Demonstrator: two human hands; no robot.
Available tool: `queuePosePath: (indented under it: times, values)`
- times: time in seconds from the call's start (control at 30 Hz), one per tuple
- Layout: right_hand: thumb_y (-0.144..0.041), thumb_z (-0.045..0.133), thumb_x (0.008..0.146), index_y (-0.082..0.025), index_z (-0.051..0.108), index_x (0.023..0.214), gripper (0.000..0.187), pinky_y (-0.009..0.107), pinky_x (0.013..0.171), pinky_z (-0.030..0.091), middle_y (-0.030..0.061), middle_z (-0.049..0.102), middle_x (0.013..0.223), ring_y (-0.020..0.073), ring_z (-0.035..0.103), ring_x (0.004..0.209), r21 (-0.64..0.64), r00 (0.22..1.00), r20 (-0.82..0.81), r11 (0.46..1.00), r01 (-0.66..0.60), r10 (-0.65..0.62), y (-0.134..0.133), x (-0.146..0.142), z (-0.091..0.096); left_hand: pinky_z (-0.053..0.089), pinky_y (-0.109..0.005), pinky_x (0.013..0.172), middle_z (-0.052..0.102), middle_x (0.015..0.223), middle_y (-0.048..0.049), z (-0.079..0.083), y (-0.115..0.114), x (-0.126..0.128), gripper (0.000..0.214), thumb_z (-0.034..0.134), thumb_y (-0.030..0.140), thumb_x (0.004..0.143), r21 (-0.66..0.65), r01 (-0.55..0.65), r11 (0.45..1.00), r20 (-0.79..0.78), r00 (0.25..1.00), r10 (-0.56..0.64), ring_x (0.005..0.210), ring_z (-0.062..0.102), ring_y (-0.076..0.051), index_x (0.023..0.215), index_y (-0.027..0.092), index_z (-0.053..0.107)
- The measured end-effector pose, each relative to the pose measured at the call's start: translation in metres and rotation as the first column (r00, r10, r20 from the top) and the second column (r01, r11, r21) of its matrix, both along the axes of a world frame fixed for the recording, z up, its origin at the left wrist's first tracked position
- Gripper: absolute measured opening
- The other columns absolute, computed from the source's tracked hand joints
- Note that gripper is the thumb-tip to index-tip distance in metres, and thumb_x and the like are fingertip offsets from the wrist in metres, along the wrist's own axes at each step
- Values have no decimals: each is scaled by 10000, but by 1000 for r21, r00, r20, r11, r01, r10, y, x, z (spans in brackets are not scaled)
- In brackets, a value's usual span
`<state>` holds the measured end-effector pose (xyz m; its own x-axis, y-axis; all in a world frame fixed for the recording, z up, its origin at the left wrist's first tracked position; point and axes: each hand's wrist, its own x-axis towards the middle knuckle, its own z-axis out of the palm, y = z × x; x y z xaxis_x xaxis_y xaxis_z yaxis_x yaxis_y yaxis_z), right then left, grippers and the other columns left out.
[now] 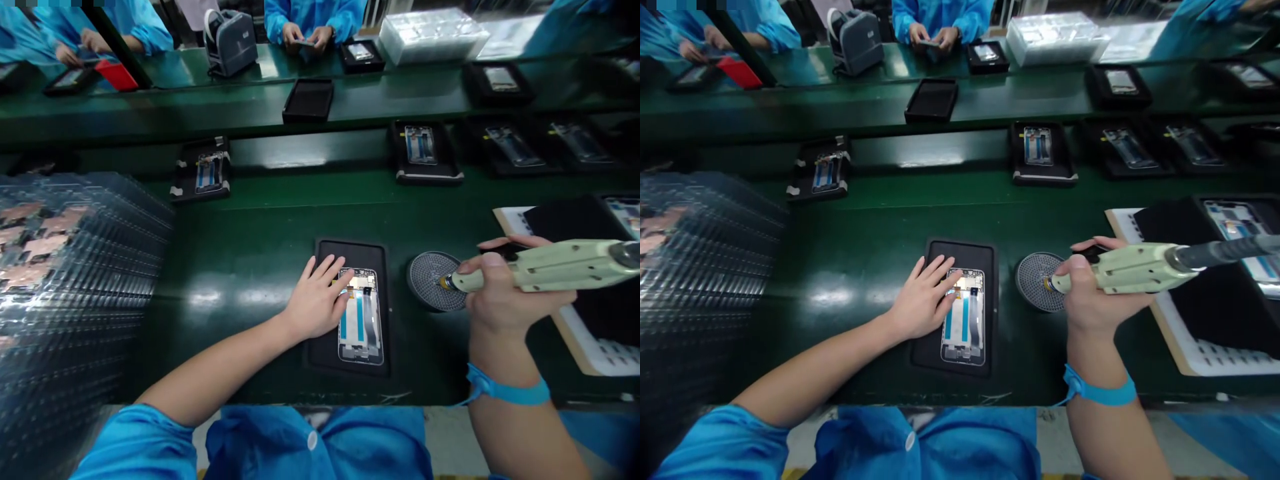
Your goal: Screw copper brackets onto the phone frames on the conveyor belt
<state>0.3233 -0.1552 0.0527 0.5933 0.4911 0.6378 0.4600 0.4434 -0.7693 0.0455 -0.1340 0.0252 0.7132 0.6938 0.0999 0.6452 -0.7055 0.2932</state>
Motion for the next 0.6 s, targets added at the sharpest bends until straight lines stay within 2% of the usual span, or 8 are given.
queuePosePath:
  times: [0.27,0.6]
  values:
    - [-215,727,715,-134,642,1010,318,306,422,475,31,647,815,169,589,460,24,1000,6,1000,-13,13,4,1,-6,261,-597,1255,416,1620,-98,-1,-1,0,461,394,352,1072,8,1,1000,32,999,-1,1538,326,-313,1484,195,530]
    - [-261,721,718,-188,630,981,287,334,430,475,-20,623,749,173,571,454,-13,1000,18,1000,2,-1,3,2,-5,268,-588,1254,423,1616,-98,-1,-1,-1,459,390,347,1075,15,-1,1000,42,999,1,1535,334,-306,1486,196,529]
